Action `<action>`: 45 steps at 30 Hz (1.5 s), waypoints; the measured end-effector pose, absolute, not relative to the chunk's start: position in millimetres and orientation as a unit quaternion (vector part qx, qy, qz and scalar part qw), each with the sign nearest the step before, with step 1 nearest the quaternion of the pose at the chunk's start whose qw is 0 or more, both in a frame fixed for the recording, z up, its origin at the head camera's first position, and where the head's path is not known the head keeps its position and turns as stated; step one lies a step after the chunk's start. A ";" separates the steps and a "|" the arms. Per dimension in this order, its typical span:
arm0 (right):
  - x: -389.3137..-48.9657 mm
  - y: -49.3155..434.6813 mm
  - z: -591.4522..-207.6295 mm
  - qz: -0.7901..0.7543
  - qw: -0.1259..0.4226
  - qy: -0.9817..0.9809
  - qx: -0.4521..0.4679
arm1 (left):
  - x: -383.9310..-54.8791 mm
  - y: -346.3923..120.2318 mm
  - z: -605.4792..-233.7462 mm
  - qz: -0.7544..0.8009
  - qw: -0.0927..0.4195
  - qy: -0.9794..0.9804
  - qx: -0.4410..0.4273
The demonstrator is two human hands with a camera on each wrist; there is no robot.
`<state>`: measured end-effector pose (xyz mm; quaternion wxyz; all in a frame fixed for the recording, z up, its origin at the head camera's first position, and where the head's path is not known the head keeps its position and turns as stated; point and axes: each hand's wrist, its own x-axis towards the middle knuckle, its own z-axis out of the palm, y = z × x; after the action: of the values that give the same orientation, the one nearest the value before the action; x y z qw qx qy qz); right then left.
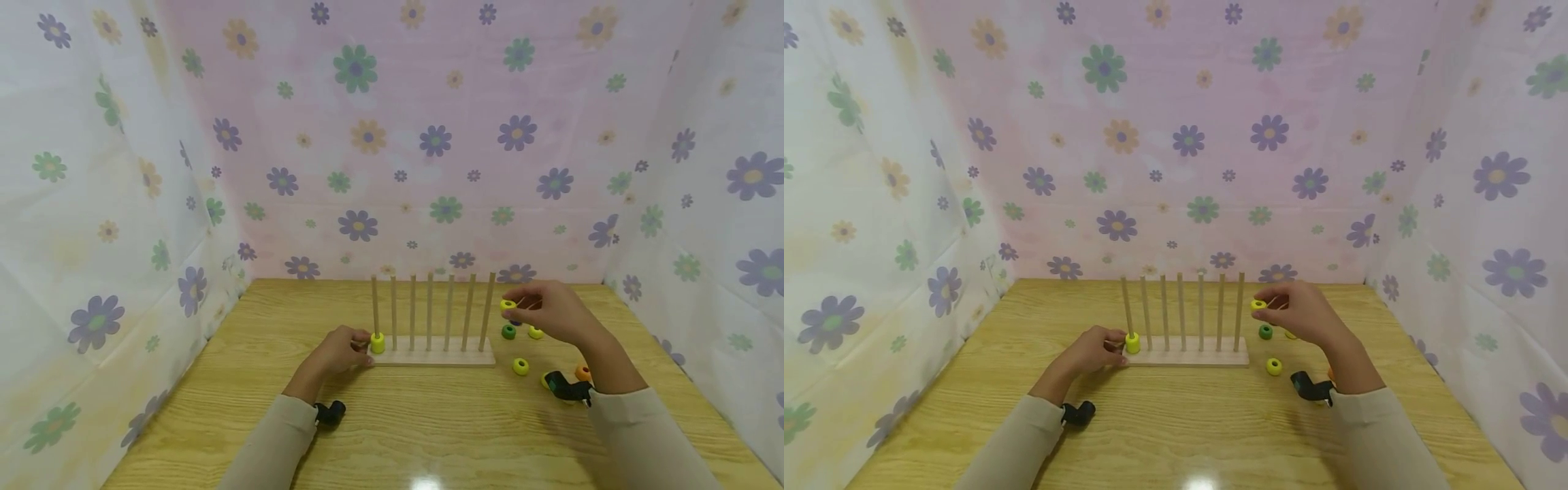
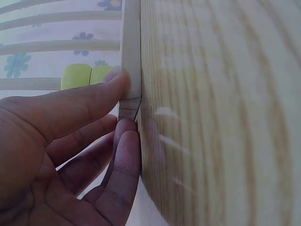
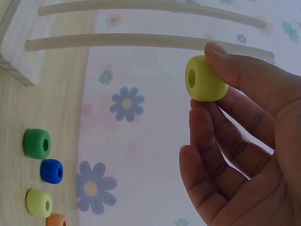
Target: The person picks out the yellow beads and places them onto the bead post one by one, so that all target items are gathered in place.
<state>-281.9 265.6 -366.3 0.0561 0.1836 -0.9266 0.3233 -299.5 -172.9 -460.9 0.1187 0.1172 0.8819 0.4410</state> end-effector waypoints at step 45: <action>-268.4 223.9 -325.3 0.281 0.139 -0.912 0.263 | -300.6 -173.6 -464.8 0.430 0.103 0.888 0.128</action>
<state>-268.4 223.9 -325.3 0.1387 0.2633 -0.9124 0.2811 -300.6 -173.6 -464.8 0.1034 0.1277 0.8877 0.4301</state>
